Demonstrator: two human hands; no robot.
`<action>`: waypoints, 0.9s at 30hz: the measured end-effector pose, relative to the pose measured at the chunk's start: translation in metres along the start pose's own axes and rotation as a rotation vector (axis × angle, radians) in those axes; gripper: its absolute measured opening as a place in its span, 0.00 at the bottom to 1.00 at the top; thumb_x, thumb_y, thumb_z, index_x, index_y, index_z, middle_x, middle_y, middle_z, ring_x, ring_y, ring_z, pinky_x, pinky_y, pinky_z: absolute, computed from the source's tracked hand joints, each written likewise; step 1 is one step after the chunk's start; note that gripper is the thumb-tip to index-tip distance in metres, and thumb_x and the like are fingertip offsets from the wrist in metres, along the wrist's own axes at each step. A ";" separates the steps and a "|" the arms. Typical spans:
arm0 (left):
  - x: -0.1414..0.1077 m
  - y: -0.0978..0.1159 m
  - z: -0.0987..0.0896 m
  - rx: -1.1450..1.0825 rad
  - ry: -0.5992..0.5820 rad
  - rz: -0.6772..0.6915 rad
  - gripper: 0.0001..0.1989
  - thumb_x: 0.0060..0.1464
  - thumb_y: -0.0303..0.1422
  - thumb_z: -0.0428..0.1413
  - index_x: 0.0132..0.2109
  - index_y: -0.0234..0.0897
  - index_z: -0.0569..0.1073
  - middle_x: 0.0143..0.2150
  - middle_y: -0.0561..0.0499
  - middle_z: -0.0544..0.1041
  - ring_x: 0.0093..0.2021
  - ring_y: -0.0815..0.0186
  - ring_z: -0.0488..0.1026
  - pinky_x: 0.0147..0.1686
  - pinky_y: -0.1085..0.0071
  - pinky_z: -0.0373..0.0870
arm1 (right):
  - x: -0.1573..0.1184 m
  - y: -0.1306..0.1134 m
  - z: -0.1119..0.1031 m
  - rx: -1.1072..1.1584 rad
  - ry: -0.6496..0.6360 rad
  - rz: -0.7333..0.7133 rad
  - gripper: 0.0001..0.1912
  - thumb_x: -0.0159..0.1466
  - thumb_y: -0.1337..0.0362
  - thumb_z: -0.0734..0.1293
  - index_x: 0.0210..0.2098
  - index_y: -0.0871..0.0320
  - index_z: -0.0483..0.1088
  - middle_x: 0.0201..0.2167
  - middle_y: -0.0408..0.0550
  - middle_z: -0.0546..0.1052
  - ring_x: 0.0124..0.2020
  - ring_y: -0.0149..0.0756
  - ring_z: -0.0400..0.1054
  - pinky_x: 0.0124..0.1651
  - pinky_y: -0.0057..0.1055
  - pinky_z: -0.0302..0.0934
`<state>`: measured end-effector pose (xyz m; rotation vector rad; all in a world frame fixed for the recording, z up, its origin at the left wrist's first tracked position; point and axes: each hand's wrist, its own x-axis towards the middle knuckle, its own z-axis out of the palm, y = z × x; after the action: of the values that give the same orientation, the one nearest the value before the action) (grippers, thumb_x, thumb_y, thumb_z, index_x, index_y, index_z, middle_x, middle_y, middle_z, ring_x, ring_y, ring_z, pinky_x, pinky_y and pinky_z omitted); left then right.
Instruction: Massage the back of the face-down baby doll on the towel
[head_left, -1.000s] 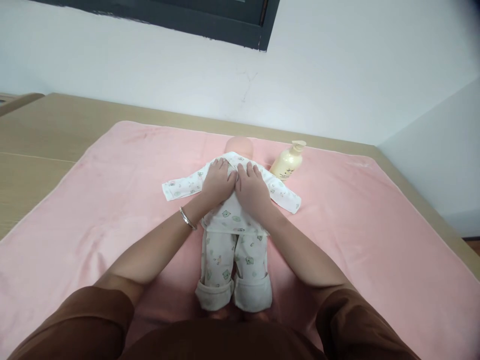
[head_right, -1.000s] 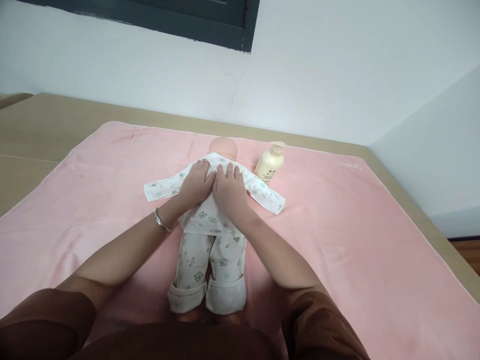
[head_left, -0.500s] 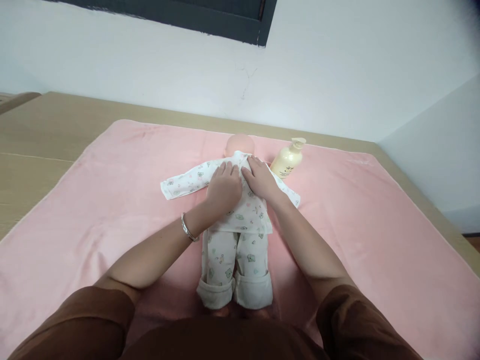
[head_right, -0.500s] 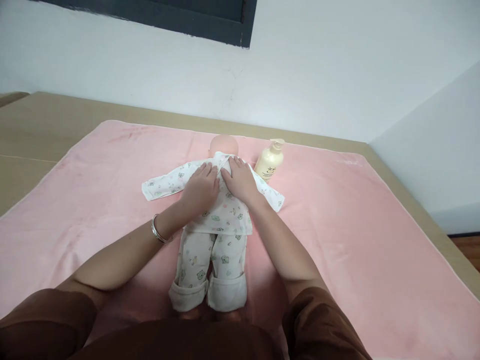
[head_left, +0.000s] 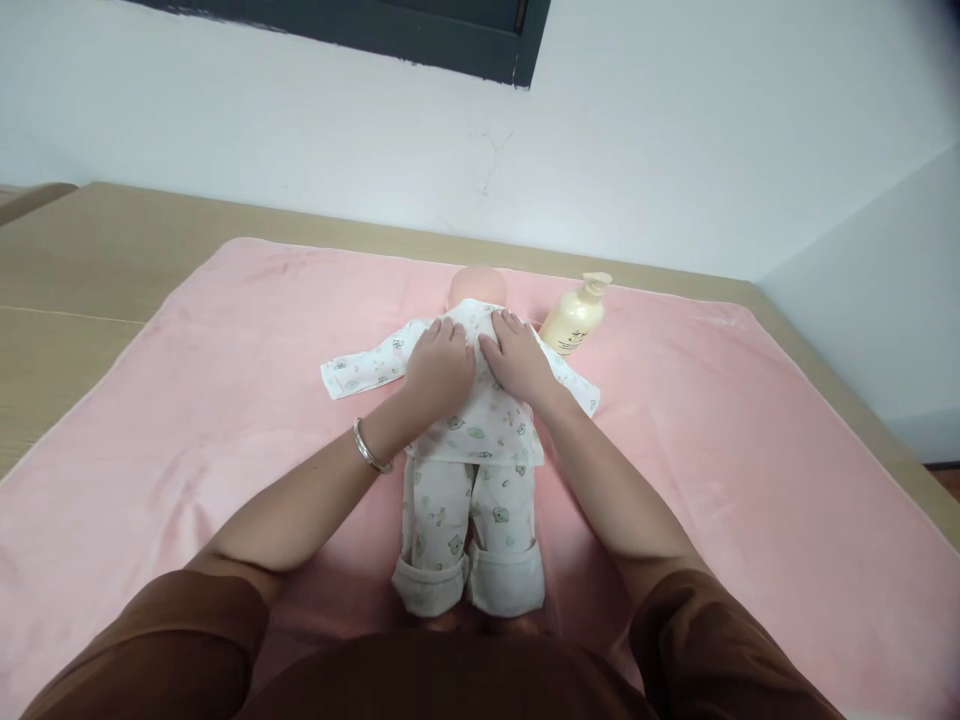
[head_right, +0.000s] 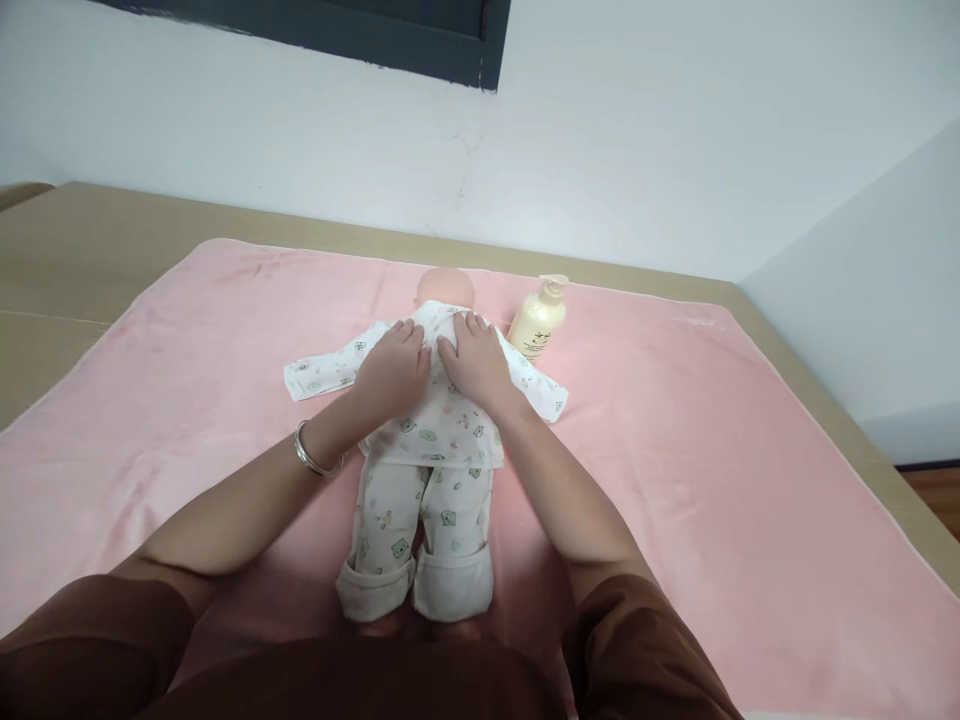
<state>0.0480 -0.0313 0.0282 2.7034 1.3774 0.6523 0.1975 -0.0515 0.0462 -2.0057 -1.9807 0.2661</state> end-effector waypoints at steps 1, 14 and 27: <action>-0.004 0.005 -0.001 0.022 0.010 -0.008 0.23 0.67 0.30 0.42 0.61 0.21 0.70 0.64 0.29 0.72 0.68 0.48 0.66 0.69 0.50 0.63 | 0.003 0.003 -0.001 0.000 -0.009 0.009 0.33 0.75 0.57 0.51 0.72 0.72 0.54 0.74 0.65 0.55 0.76 0.54 0.48 0.76 0.54 0.42; 0.010 -0.013 0.021 -0.177 0.135 -0.087 0.24 0.68 0.33 0.40 0.61 0.22 0.68 0.63 0.29 0.72 0.68 0.48 0.65 0.70 0.47 0.60 | -0.028 -0.024 0.005 -0.068 0.071 -0.080 0.31 0.73 0.65 0.50 0.70 0.74 0.57 0.71 0.71 0.59 0.74 0.58 0.51 0.74 0.54 0.49; 0.005 -0.006 0.017 -0.126 0.123 -0.083 0.25 0.69 0.33 0.40 0.63 0.23 0.68 0.64 0.30 0.72 0.69 0.48 0.66 0.71 0.47 0.60 | -0.009 -0.006 0.019 0.035 0.159 -0.062 0.31 0.72 0.63 0.50 0.71 0.72 0.56 0.72 0.66 0.59 0.75 0.53 0.49 0.75 0.54 0.45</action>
<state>0.0528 -0.0211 0.0131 2.5324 1.4138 0.8794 0.1845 -0.0587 0.0294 -1.8777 -1.9221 0.1216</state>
